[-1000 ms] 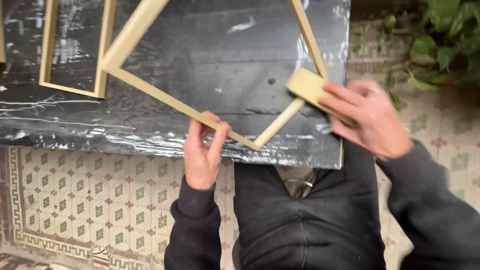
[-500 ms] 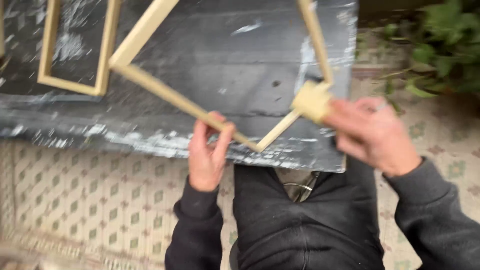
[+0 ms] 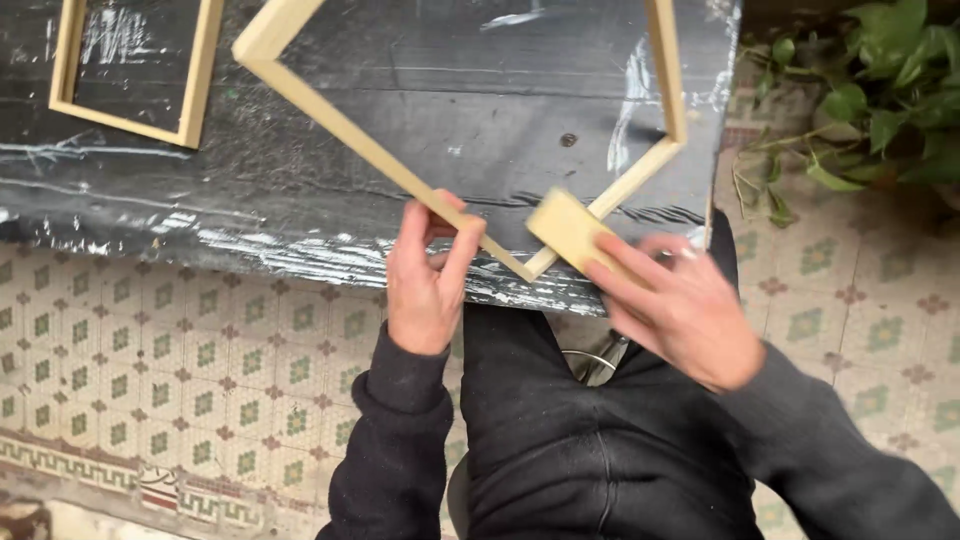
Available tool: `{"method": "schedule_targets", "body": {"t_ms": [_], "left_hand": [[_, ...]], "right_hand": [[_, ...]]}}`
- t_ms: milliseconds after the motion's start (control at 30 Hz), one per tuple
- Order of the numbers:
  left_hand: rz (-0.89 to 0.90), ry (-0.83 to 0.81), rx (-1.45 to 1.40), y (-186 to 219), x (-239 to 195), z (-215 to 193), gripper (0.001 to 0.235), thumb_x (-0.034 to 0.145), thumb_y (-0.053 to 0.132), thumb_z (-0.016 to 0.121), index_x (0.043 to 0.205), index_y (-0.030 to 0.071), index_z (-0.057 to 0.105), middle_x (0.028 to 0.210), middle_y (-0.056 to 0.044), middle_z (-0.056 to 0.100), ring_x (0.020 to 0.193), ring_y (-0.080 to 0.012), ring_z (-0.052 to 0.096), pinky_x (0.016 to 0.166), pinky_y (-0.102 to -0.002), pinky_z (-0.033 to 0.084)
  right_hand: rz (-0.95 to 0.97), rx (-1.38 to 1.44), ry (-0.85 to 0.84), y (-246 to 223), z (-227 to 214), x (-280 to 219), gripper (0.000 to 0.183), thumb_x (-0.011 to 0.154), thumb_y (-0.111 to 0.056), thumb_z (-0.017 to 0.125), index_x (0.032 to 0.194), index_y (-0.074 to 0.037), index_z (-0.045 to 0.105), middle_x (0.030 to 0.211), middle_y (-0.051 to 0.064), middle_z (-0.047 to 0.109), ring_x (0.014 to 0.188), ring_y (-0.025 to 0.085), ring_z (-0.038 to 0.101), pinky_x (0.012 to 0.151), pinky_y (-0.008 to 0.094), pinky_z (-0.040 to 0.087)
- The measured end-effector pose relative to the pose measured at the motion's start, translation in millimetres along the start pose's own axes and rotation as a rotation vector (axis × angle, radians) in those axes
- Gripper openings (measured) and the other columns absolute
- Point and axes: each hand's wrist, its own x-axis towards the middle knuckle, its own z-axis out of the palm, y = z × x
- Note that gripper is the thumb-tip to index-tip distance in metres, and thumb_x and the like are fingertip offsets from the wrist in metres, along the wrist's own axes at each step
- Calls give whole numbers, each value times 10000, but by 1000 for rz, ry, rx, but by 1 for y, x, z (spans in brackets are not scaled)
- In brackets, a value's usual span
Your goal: The recorder uses a sanding block to sand the edges and surface of a wooden picture frame.
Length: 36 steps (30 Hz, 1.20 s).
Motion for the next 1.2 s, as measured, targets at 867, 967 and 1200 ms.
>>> {"method": "schedule_targets", "body": {"t_ms": [867, 967, 1200], "left_hand": [[90, 3, 25, 3, -6, 1, 307, 1016, 178, 689, 1227, -2, 557, 1067, -114, 699, 968, -184, 738, 779, -310, 658], [75, 19, 28, 3, -2, 3, 313, 1000, 182, 696, 1219, -6, 576, 1046, -122, 705, 952, -197, 731, 751, -325, 645], [97, 12, -9, 4, -2, 8, 332, 1019, 209, 686, 1238, -9, 565, 1068, -117, 703, 968, -191, 739, 781, -331, 659]], "right_hand": [[254, -242, -206, 4, 28, -17, 624, 653, -277, 889, 1232, -103, 735, 1145, 211, 699, 1046, 371, 630, 878, 464, 534], [31, -65, -121, 1, -1, -25, 569, 671, -105, 811, 1231, -175, 740, 1242, 158, 725, 989, 272, 660, 918, 466, 519], [84, -75, -77, -16, 13, -15, 656, 644, -108, 828, 1290, -126, 718, 1318, 180, 708, 1055, 289, 647, 1003, 491, 507]]}}
